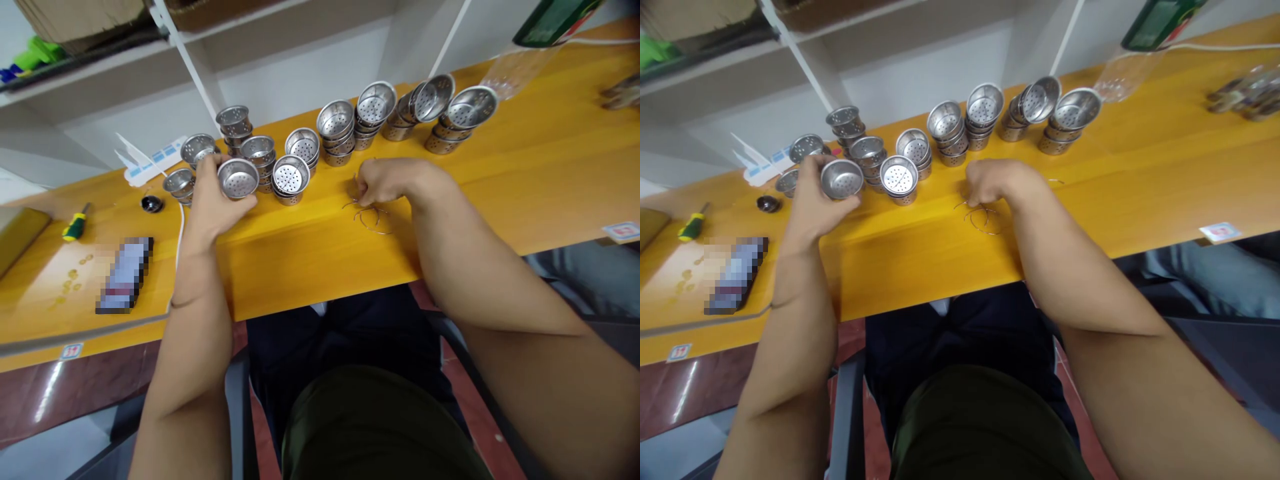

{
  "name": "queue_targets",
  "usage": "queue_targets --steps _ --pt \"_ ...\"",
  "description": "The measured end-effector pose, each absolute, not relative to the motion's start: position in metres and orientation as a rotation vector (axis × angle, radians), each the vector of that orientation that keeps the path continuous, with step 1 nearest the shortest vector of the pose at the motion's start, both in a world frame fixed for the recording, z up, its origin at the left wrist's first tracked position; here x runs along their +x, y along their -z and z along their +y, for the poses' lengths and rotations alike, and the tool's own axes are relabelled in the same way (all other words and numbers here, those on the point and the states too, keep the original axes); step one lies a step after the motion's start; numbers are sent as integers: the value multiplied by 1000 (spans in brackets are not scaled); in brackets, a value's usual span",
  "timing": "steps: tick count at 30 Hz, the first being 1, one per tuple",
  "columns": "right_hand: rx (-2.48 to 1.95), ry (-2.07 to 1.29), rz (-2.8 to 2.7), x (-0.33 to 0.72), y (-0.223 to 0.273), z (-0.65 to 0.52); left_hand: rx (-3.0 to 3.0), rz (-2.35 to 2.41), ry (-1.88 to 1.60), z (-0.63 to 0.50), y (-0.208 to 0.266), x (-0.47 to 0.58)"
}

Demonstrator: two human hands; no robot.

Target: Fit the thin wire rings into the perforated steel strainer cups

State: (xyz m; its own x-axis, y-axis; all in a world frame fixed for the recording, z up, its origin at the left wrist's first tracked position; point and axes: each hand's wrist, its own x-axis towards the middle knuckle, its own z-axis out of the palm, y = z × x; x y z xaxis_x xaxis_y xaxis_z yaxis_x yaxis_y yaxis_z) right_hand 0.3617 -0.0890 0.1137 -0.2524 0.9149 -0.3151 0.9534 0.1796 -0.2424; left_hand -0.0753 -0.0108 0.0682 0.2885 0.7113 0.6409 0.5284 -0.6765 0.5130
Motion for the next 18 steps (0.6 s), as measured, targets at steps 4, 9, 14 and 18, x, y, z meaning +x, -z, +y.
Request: queue_targets --steps 4,9,14,18 --pt "1785 427 2158 341 -128 -98 2367 978 -1400 -32 -84 -36" --pt "1802 477 2256 338 -137 -105 2291 897 -1409 -38 -71 -16" --pt "1898 625 2421 358 -132 -99 2297 901 -1455 -34 -62 -16" --pt "2025 891 2512 369 -120 -93 2355 927 -1488 -36 -64 -19"
